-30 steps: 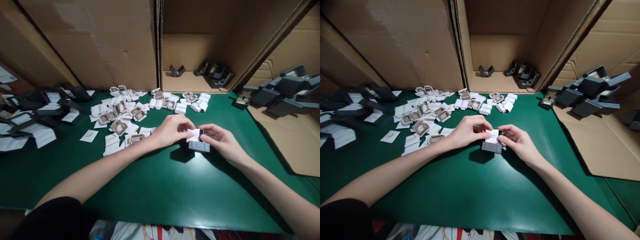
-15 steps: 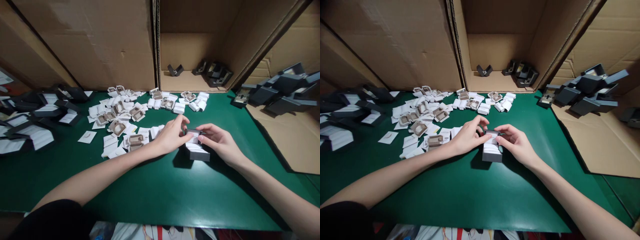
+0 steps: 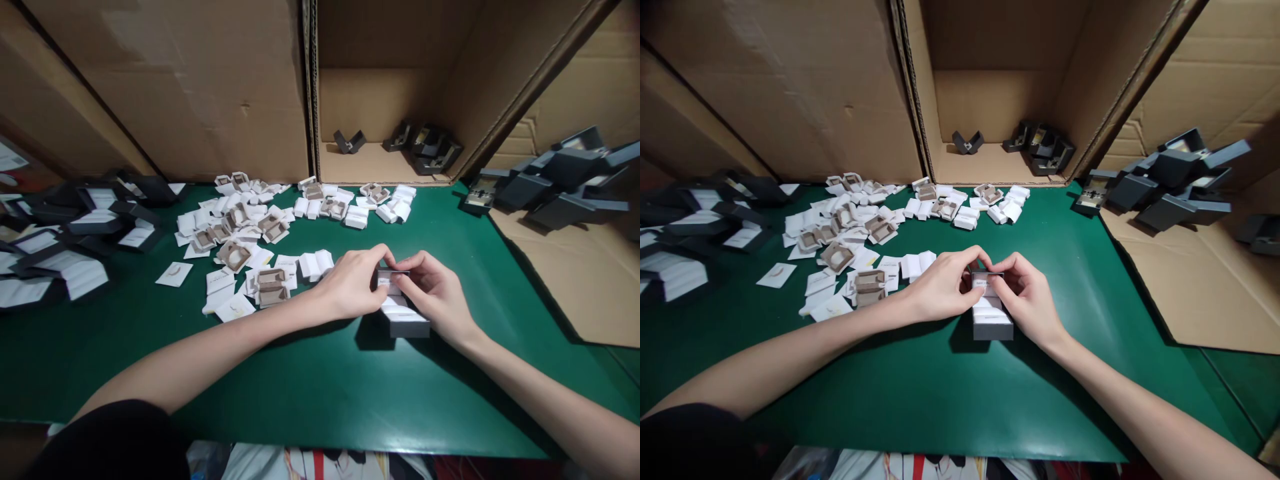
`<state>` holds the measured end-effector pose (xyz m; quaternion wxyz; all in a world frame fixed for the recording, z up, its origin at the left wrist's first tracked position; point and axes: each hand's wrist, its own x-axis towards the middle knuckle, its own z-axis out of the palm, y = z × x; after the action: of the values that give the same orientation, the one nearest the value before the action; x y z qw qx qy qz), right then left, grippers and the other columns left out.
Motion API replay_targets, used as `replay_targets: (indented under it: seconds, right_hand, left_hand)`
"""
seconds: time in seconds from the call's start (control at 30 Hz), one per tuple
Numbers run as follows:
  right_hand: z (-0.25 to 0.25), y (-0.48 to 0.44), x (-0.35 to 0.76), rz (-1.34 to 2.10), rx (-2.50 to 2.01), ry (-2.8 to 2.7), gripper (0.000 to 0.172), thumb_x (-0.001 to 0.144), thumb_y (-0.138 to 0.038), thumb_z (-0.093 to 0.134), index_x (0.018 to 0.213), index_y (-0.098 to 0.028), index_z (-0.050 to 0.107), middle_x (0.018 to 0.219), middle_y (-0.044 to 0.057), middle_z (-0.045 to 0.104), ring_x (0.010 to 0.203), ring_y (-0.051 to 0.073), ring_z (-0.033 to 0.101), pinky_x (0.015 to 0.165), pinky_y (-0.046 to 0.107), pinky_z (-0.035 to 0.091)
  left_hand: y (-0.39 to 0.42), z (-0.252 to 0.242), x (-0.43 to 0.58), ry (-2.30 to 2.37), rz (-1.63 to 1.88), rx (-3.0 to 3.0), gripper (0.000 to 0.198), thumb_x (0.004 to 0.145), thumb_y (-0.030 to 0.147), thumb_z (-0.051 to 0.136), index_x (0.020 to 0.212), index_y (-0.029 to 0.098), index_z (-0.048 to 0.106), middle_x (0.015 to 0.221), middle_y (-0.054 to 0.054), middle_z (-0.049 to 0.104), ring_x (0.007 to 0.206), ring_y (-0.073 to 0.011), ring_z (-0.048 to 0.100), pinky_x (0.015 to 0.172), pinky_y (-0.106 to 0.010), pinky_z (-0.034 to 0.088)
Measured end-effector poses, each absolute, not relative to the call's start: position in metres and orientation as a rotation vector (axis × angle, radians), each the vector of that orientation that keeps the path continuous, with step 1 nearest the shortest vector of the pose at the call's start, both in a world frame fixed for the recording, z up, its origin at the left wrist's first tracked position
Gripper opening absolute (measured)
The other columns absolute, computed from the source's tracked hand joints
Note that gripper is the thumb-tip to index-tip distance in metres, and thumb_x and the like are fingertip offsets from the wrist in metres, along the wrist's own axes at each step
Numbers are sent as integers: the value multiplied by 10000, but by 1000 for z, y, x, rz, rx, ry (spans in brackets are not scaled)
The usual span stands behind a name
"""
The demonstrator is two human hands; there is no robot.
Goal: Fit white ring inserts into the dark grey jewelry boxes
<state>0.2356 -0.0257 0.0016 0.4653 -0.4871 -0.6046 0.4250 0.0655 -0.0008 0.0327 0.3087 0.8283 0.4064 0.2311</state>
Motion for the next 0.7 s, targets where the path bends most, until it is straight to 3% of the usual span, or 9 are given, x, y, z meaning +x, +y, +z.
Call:
replay_targets:
  seconds: [0.17, 0.33, 0.53, 0.7]
  right_hand:
    - [0, -25, 239, 1195, -1109, -1562, 233, 757, -216, 649, 943, -230, 509, 831, -9, 573, 681, 123, 564, 571, 241, 467]
    - [-4, -27, 239, 1127, -1121, -1566, 175, 779, -171, 601, 898, -234, 490, 767, -32, 518, 619, 100, 503, 515, 215, 418]
    - [-7, -29, 238, 1087, -1069, -1616, 142, 829, -207, 578, 952, -233, 513, 868, 5, 563, 729, 127, 569, 604, 242, 474]
    - [-4, -28, 244, 1208, -987, -1670, 355, 828, -296, 635, 1147, -287, 480, 1123, 46, 561, 978, 175, 592, 802, 299, 529]
  left_hand:
    - [-2, 33, 65, 1098, 578, 2230, 225, 773, 150, 498, 990, 205, 517, 862, -9, 630, 739, -160, 594, 564, -227, 391]
    - [-5, 29, 67, 1098, 613, 2249, 266, 781, 143, 482, 1038, 212, 486, 1001, -34, 630, 823, -178, 614, 634, -246, 442]
    - [-11, 29, 67, 1141, 500, 2314, 366, 809, 167, 472, 1167, 240, 451, 916, -22, 658, 806, -220, 647, 631, -275, 449]
    - [-7, 42, 59, 1163, 561, 2289, 417, 751, 122, 517, 1150, 244, 502, 813, 13, 658, 704, -176, 631, 581, -242, 441]
